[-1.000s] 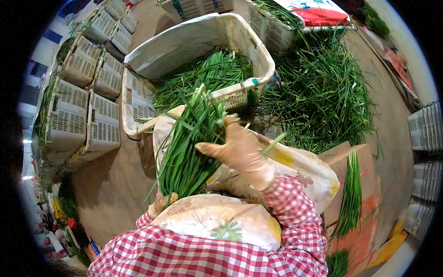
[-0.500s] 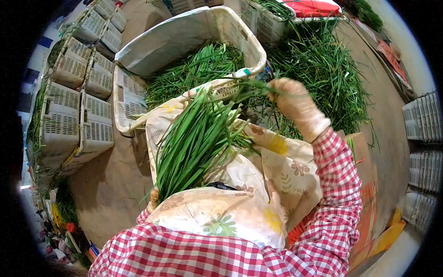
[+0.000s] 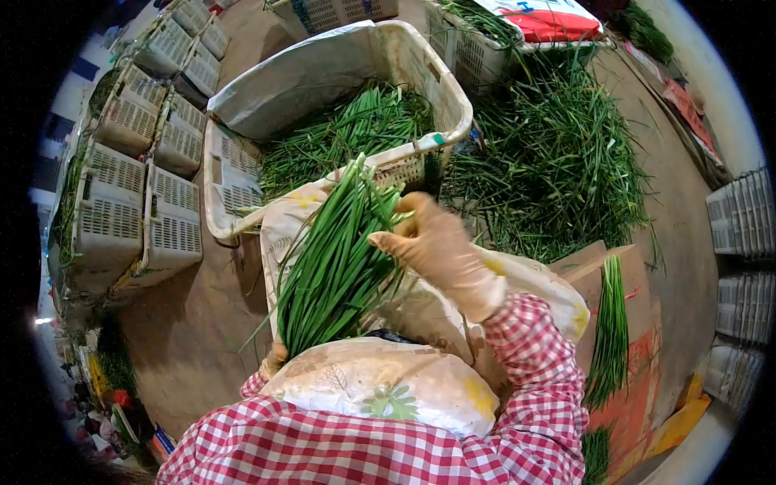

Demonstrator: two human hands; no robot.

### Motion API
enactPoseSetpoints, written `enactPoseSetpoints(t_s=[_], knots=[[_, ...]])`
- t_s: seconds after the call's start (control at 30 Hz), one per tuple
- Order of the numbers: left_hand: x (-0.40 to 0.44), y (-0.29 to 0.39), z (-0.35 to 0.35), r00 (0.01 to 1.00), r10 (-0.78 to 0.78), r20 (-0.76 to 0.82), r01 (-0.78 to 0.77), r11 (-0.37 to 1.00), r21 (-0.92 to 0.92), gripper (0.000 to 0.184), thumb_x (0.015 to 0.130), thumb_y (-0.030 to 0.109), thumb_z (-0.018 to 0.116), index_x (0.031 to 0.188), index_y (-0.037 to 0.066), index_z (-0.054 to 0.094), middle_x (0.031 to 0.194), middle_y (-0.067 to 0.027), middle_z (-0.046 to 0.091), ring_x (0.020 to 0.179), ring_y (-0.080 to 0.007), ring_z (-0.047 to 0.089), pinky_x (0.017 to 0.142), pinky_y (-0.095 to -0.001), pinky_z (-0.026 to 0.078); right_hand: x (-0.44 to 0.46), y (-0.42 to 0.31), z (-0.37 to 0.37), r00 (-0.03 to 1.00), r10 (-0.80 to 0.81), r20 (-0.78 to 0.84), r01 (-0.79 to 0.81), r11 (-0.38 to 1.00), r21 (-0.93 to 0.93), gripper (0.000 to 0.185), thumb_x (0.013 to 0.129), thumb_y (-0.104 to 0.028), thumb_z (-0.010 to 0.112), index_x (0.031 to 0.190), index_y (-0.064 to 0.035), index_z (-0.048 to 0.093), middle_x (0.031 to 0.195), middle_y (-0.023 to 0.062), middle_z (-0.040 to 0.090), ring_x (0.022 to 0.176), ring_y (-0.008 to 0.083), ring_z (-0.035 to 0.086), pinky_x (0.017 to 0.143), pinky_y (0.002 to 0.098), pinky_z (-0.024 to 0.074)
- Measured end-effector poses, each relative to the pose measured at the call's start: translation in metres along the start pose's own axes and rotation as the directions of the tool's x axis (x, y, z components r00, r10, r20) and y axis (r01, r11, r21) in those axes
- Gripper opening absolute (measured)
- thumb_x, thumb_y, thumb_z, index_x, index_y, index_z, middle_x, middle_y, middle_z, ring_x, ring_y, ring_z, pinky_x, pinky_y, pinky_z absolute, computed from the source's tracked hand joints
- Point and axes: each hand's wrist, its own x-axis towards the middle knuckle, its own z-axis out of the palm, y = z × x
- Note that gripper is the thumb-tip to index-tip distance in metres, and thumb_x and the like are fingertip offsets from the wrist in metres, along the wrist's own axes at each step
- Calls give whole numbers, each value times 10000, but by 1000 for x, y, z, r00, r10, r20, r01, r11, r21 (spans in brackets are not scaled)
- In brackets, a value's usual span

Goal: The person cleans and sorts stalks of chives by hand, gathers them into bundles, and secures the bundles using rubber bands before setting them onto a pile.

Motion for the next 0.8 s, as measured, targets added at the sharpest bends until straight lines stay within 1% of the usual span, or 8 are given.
enactPoseSetpoints(t_s=[0.13,0.2,0.3,0.33,0.4,0.47,0.57,0.8], knots=[[-5,-3,-4,1000,2,-8,-2,1000,-15,606,873,131,641,1390,52,335,1216,-71,537,1059,-163,542,909,-295,450,20,44,-10,904,-395,-163,424,872,243,236,846,6,608,1077,-39,621,870,58,675,674,107,617,625,233,533],[-7,-4,-5,1000,5,-5,-5,1000,-17,606,873,131,641,1390,52,335,1217,-72,536,1061,-163,542,909,-295,450,37,46,-56,786,-578,-221,509,807,-298,285,787,55,598,1030,-91,629,837,101,663,739,150,650,661,242,545],[-7,-3,-5,1000,5,5,-5,1000,-13,606,873,130,641,1390,52,334,1218,-73,536,1063,-164,541,909,-295,450,65,42,-112,708,-626,-326,146,582,-800,117,877,-67,551,976,-50,611,782,132,648,735,209,664,666,319,559],[-6,-3,-6,1000,4,7,-4,1000,-13,606,873,129,640,1390,52,334,1219,-73,535,1063,-164,541,909,-295,450,64,27,-124,810,-354,-468,-105,698,-708,215,918,-181,530,1066,-48,612,888,158,663,848,255,661,777,348,548],[-7,-2,-6,1000,4,12,-4,1000,-9,606,873,129,640,1390,52,334,1219,-74,535,1065,-165,540,909,-295,450,89,63,-128,641,-626,-445,74,627,-776,412,888,-347,583,1181,-58,587,1029,189,649,970,282,628,886,360,495],[-7,-1,-7,1000,-1,10,1,1000,-6,605,873,128,640,1389,52,334,1220,-75,534,1066,-166,540,910,-295,450,58,2,-97,994,-91,62,101,976,-191,584,795,-438,669,1237,-69,569,1135,210,611,1055,286,589,943,342,447],[-7,-1,-6,1000,-10,9,10,1000,-6,605,873,127,639,1389,52,333,1222,-76,533,1068,-167,539,910,-295,449,46,-15,-57,918,-63,393,121,985,-125,543,723,-392,711,1134,-47,628,1027,172,657,931,244,619,846,336,472],[-8,0,-3,1000,-20,7,20,1000,-8,605,873,125,638,1389,52,332,1225,-78,532,1073,-169,538,910,-296,449,43,-34,-25,966,94,240,-16,951,-308,367,721,-354,662,903,-36,693,797,191,663,765,337,642,721,387,495]])
